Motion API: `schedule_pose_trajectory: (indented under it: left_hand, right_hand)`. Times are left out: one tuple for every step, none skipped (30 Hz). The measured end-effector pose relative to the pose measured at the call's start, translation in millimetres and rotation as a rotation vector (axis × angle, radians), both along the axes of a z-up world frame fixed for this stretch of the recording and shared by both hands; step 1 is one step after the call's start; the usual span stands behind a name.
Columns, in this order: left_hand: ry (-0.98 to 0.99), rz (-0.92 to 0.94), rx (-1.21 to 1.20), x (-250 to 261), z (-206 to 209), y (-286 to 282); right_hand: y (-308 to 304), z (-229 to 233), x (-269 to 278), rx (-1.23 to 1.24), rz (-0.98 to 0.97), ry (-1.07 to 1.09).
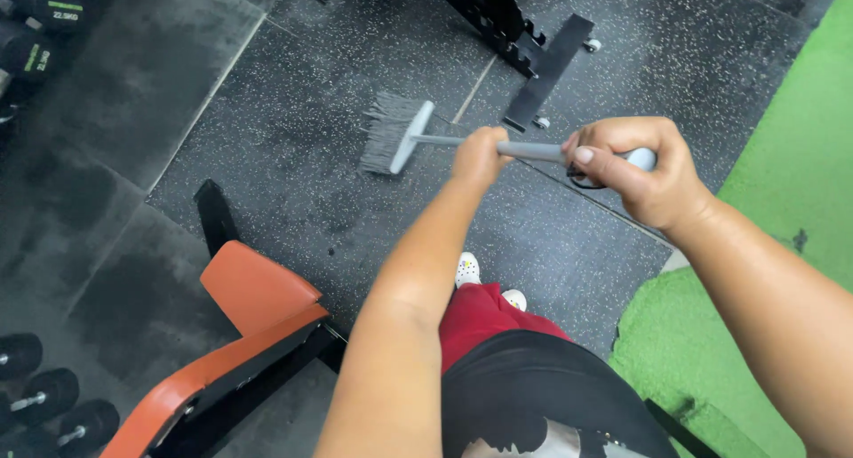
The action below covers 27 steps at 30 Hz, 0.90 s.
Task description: Sweeping the gym floor around equipment using a broom.
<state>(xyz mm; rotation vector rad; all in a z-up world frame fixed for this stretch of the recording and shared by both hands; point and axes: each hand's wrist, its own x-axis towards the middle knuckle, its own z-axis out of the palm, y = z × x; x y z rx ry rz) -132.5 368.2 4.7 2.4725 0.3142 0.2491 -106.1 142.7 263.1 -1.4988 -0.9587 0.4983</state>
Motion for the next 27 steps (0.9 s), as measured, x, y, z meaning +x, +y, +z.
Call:
schedule_pose_trajectory:
  left_hand:
    - [-0.005, -0.013, -0.064, 1.3, -4.2, -17.9]
    - [-0.01, -0.027, -0.127, 2.2, -8.4, -35.1]
    - [-0.015, -0.026, -0.123, 0.4, -13.5, -58.0]
    - [-0.002, -0.055, -0.225, -1.9, -18.7, -80.2]
    - [0.012, -0.079, -0.324, -7.0, -24.5, -100.6]
    - [0.008, -0.072, -0.317, -8.7, -25.6, -124.2]
    - [0.009, -0.082, -0.393, -10.8, -27.4, -148.3]
    - [0.009, -0.092, -0.469, -12.0, -29.6, -171.8]
    - [0.009, -0.086, -0.47, -12.3, -23.8, -192.7]
    - [0.033, -0.1, -0.499, -12.2, -17.7, -213.1]
    - [0.051, -0.109, -0.528, -8.8, -9.5, -232.0]
    - [0.046, -0.1, -0.529, -11.2, -0.8, -247.3]
    - [0.043, -0.122, -0.592, -9.4, 8.5, -259.2]
    - [0.039, -0.145, -0.655, -6.5, 18.3, -271.0]
    - [0.028, -0.136, -0.649, -2.3, 25.5, -275.4]
    - [0.035, -0.147, -0.689, 2.8, 32.4, -279.4]
    - [0.048, -0.165, -0.733, 4.5, 38.0, -284.8]
    - [0.042, -0.162, -0.729, 5.9, 44.0, -280.3]
    - [0.062, -0.172, -0.753, 6.6, 49.3, -277.1]
    - [0.082, -0.182, -0.778, 8.5, 54.1, -272.9]
    - [0.082, -0.184, -0.777, 10.3, 59.3, -263.7]
    - [0.091, -0.188, -0.81, 12.2, 64.1, -253.3]
    - [0.101, -0.19, -0.844, 12.3, 67.9, -241.5]
    - [0.102, -0.189, -0.843, 15.3, 63.3, -229.6]
    - [0.115, -0.185, -0.853, 19.1, 59.4, -217.6]
    - [0.127, -0.181, -0.863, 22.9, 55.4, -203.6]
    - [0.125, -0.176, -0.866, 26.5, 46.8, -185.7]
  right_hand:
    - [-11.9, 1.5, -2.2, -0.062, -0.049, 0.011]
    - [-23.1, 3.1, -4.8, -0.124, -0.097, 0.023]
    - [-38.5, -0.4, -6.4, -0.12, -0.096, 0.019]
    - [-53.3, -4.0, -8.6, -0.191, -0.157, 0.05]
    - [-66.9, -8.6, -11.8, -0.26, -0.211, 0.083]
    - [-80.1, -4.6, -13.3, -0.253, -0.204, 0.08]
    - [-92.8, -0.5, -14.5, -0.328, -0.234, 0.043]
    - [-105.1, 3.2, -15.1, -0.403, -0.264, 0.005]
    - [-120.5, 0.5, -10.8, -0.405, -0.258, 0.006]
    - [-135.6, -1.8, -6.3, -0.474, -0.326, -0.01]
    - [-148.8, -1.9, 0.9, -0.542, -0.391, -0.033]
    - [-172.5, -25.1, 24.2, -0.542, -0.381, -0.038]
    - [-193.2, -47.8, 51.2, -0.546, -0.333, -0.054]
    - [-212.8, -69.7, 80.0, -0.55, -0.286, -0.07]
    - [-217.0, -80.4, 99.3, -0.542, -0.277, -0.08]
    - [-220.3, -91.2, 119.8, -0.591, -0.271, -0.04]
    - [-225.3, -103.0, 136.4, -0.644, -0.272, 0.005]
    - [-198.2, -75.0, 118.0, -0.64, -0.269, 0.0]
    - [-173.1, -47.6, 98.2, -0.551, -0.32, -0.018]
    - [-147.0, -20.8, 79.5, -0.462, -0.371, -0.036]
    - [-120.5, 0.2, 66.8, -0.461, -0.372, -0.036]
    - [-92.8, 20.9, 54.4, -0.461, -0.337, -0.045]
    - [-63.6, 40.6, 40.7, -0.461, -0.299, -0.051]
    - [-44.9, 44.0, 38.0, -0.46, -0.298, -0.05]
    - [-25.1, 48.2, 36.1, -0.334, -0.23, -0.069]
    - [-3.5, 52.3, 34.2, -0.209, -0.161, -0.086]
    - [17.2, 46.0, 41.1, -0.211, -0.156, -0.087]
